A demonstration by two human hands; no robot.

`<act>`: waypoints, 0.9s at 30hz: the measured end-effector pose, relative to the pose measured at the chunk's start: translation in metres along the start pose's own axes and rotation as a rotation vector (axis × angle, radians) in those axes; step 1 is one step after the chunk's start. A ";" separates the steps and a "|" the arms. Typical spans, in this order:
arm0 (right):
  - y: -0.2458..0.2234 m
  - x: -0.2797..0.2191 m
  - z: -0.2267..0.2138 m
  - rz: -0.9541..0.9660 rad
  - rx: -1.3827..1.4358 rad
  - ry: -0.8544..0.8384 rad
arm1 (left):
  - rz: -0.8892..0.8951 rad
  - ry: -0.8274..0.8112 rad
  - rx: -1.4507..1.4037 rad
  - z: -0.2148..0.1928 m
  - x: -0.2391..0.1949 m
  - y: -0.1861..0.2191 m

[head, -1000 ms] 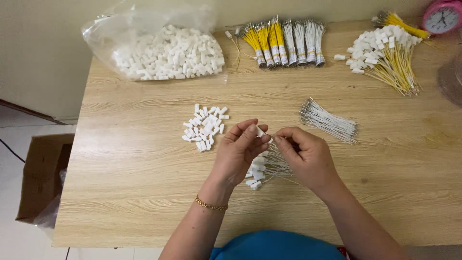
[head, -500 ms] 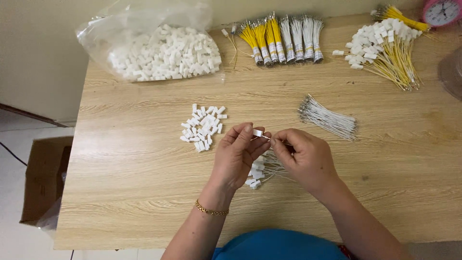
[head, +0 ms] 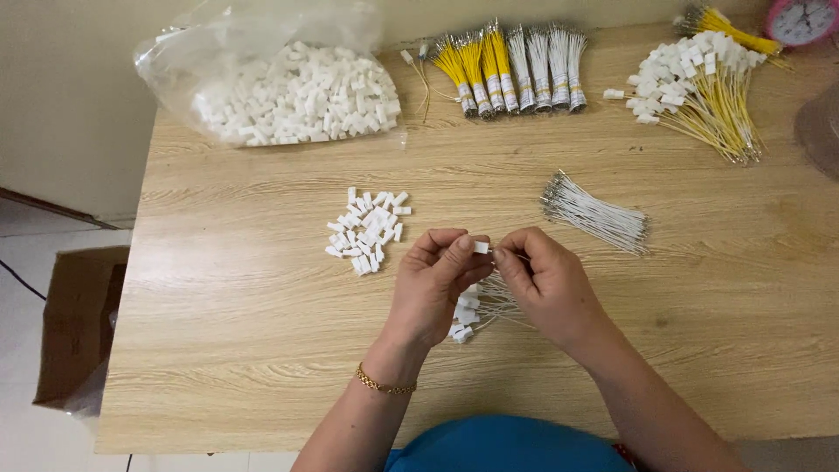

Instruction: Assembling small white plastic connectors onto thin metal wires at a workstation

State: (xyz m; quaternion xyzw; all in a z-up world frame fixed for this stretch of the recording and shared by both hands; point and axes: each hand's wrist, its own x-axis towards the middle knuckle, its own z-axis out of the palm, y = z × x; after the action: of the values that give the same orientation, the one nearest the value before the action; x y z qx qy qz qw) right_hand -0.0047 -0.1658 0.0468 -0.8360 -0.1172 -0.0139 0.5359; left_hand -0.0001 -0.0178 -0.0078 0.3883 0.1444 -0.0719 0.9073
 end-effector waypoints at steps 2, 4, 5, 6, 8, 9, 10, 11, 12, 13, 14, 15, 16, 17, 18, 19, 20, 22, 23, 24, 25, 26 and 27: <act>0.001 -0.001 0.001 -0.009 -0.025 0.019 | 0.002 0.016 -0.008 0.002 -0.001 -0.004; 0.001 0.000 0.003 -0.018 -0.045 0.033 | 0.006 0.037 -0.015 0.004 -0.003 -0.006; 0.003 0.000 0.003 -0.017 -0.077 0.040 | 0.000 0.044 -0.010 0.005 -0.004 -0.006; 0.004 -0.001 0.004 -0.015 -0.109 0.047 | -0.006 0.051 -0.004 0.006 -0.005 -0.007; 0.011 -0.001 0.007 -0.002 -0.105 0.037 | -0.001 0.045 0.039 0.000 -0.004 -0.008; 0.015 -0.001 0.008 0.017 -0.105 0.034 | -0.003 0.034 0.082 -0.002 -0.003 -0.009; 0.018 0.000 0.010 0.015 -0.105 0.033 | -0.002 0.034 0.082 -0.008 0.004 0.000; 0.022 -0.001 0.011 0.037 -0.081 0.013 | 0.107 -0.016 0.318 -0.014 0.011 0.007; 0.026 -0.002 0.012 0.059 -0.058 -0.007 | 0.217 -0.068 0.553 -0.018 0.018 0.014; 0.032 -0.003 0.013 0.063 -0.065 0.000 | 0.213 -0.078 0.549 -0.033 0.033 0.020; 0.038 -0.004 0.013 0.032 -0.154 -0.022 | 0.555 0.010 1.108 -0.046 0.049 0.025; 0.045 -0.005 0.013 0.004 -0.243 -0.039 | 0.911 0.104 1.656 -0.058 0.065 0.029; 0.058 -0.008 0.015 0.011 -0.252 -0.027 | 0.915 0.087 1.648 -0.063 0.069 0.032; 0.070 -0.010 0.017 -0.036 -0.304 -0.073 | 0.886 0.160 1.857 -0.067 0.074 0.035; 0.083 -0.013 0.019 -0.082 -0.356 -0.120 | 0.851 0.237 2.064 -0.071 0.079 0.037; 0.086 -0.013 0.018 -0.073 -0.366 -0.106 | 0.860 0.218 2.056 -0.074 0.081 0.036; 0.090 -0.013 0.016 -0.068 -0.413 -0.099 | 0.804 0.234 2.134 -0.076 0.084 0.035; 0.093 -0.006 0.003 -0.048 -0.476 -0.082 | 0.753 0.229 2.197 -0.079 0.088 0.033; 0.094 0.002 -0.008 0.000 -0.492 -0.061 | 0.695 0.253 2.218 -0.078 0.088 0.034; 0.095 0.009 -0.020 0.049 -0.508 -0.039 | 0.638 0.277 2.238 -0.078 0.089 0.036; 0.101 0.017 -0.034 0.054 -0.514 -0.031 | 0.644 0.266 2.233 -0.085 0.092 0.031; 0.106 0.024 -0.047 0.035 -0.680 0.003 | 0.717 0.275 2.177 -0.092 0.094 0.027; 0.110 0.034 -0.060 0.012 -0.841 0.035 | 0.787 0.292 2.122 -0.100 0.097 0.025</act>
State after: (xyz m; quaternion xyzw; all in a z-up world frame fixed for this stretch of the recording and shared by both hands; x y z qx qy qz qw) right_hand 0.0578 -0.2577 -0.0211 -0.9822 -0.0874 -0.0714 0.1500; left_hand 0.0777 0.0697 -0.0873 0.9824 -0.0170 0.1775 0.0555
